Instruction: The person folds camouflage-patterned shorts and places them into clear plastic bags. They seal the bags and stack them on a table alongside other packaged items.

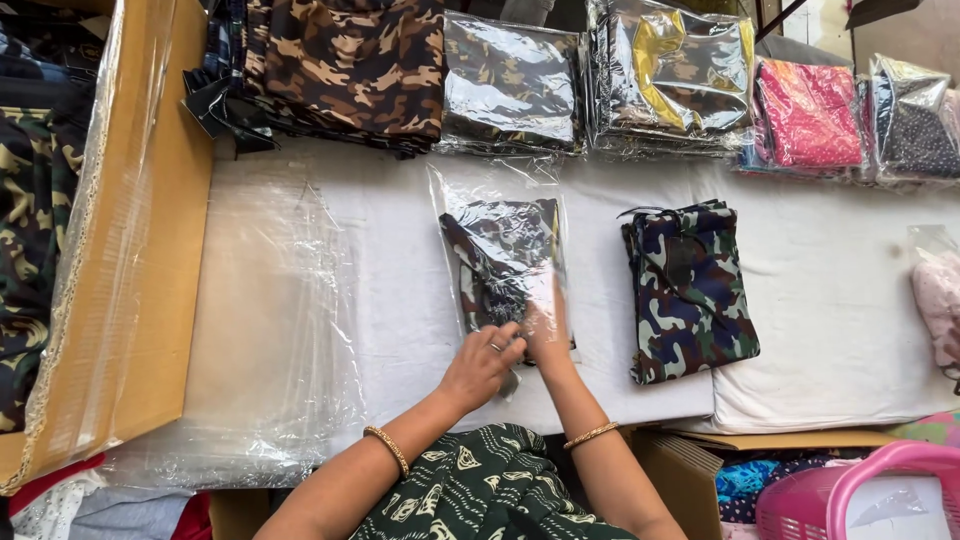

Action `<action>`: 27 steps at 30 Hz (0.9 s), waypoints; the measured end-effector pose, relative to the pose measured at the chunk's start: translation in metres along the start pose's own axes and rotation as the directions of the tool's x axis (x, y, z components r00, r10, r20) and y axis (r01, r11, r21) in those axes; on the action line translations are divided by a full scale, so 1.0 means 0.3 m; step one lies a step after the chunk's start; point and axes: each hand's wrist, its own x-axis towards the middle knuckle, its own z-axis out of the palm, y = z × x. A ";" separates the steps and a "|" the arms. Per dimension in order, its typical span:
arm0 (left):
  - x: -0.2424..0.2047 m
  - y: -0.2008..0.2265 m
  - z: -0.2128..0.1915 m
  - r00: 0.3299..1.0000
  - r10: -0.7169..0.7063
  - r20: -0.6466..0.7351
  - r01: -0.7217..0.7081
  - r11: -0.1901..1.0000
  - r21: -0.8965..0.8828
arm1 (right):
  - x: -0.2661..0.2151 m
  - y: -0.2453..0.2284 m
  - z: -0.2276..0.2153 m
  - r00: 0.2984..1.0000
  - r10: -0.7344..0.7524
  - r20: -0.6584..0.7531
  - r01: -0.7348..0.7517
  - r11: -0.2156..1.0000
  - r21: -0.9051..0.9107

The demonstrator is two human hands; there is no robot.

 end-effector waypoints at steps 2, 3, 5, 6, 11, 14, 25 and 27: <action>-0.008 0.009 0.006 0.990 -0.126 -0.058 0.126 0.992 0.006 | -0.017 0.013 0.032 0.995 -0.098 -0.013 0.098 0.995 -0.038; -0.012 0.013 0.008 0.962 -0.247 -0.120 0.250 0.968 0.006 | -0.026 0.019 0.049 0.980 -0.197 -0.023 0.195 0.978 -0.078; -0.022 0.003 -0.001 0.903 -0.417 -0.101 0.414 0.909 -0.049 | -0.042 0.018 0.038 0.983 -0.178 -0.041 0.173 0.978 -0.117; -0.027 -0.003 -0.005 0.816 -0.573 -0.077 0.565 0.818 -0.103 | -0.048 0.018 0.034 0.985 -0.164 -0.060 0.153 0.975 -0.159; -0.092 -0.081 0.041 0.552 -0.784 0.283 0.798 0.399 -0.452 | -0.115 -0.127 -0.031 0.970 0.174 0.171 -0.162 0.983 -0.083; -0.132 -0.093 0.124 0.529 -0.769 0.358 0.780 0.274 -0.563 | -0.135 -0.107 -0.002 0.934 0.138 0.329 -0.209 0.959 0.191; -0.153 -0.099 0.168 0.531 -0.764 0.366 0.802 0.315 -0.507 | -0.318 0.108 0.075 0.920 0.178 0.348 -0.322 0.851 0.416; -0.174 -0.128 0.213 0.456 -0.811 0.367 0.835 0.246 -0.492 | -0.335 0.001 0.031 0.930 -0.109 0.351 0.000 0.955 0.298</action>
